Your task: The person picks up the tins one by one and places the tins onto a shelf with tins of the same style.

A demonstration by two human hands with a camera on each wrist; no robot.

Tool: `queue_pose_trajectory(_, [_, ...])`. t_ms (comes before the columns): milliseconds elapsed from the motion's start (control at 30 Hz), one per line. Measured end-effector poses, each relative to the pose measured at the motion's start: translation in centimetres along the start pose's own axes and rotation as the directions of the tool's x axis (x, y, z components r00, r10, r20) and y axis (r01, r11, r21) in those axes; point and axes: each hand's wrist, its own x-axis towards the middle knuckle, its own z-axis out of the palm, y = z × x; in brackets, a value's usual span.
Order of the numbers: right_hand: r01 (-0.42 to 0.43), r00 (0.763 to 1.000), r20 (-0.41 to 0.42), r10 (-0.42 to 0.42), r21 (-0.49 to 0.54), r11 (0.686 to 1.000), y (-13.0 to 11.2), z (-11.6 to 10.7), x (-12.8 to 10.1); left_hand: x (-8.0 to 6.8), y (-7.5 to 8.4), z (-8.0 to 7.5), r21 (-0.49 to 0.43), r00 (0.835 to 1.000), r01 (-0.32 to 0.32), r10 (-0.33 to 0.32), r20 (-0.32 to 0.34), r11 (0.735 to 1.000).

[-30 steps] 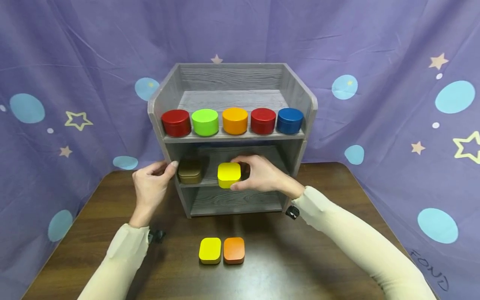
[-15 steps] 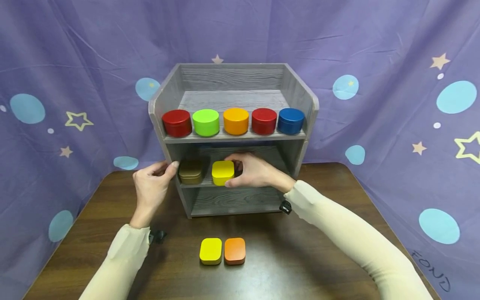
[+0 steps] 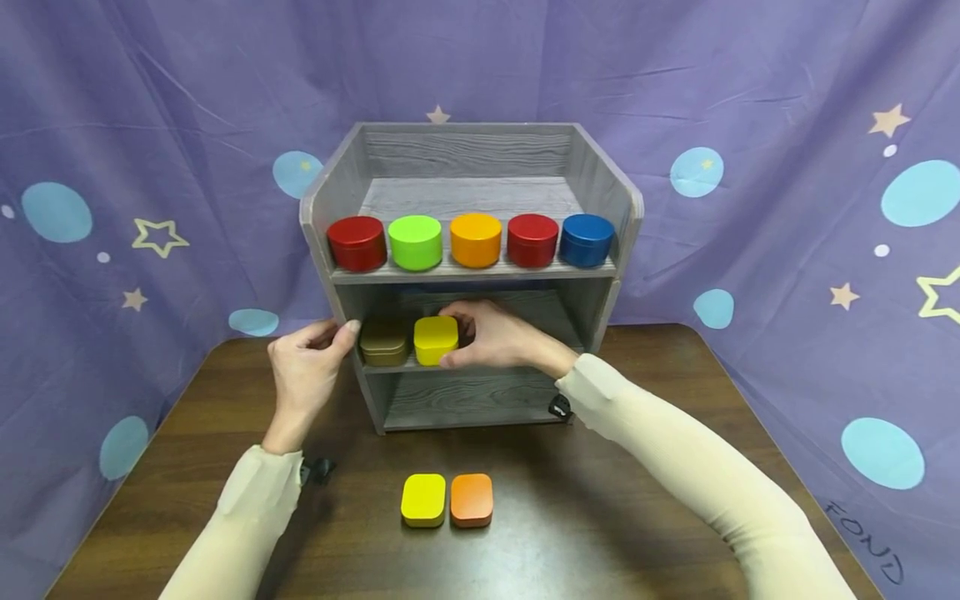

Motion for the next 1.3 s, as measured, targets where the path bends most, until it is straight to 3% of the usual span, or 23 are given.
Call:
queue_pose_trajectory(767, [-0.003,1.0,-0.023,0.003,0.013,1.0,0.2,0.2,0.2,0.1,0.1,0.0,-0.007,1.0,0.009,-0.009,0.017,1.0])
queue_pose_trajectory(1067, [0.042,0.985,-0.169,-0.037,0.028,0.999,0.6,0.5,-2.1,0.3,0.1,0.1,-0.008,1.0,0.006,-0.006,0.015,1.0])
queue_pose_trajectory(1300, [0.043,0.972,-0.231,-0.037,0.019,0.999,1.3,0.5,-4.3,0.1,0.1,0.0,-0.012,1.0,0.023,-0.023,0.013,1.0])
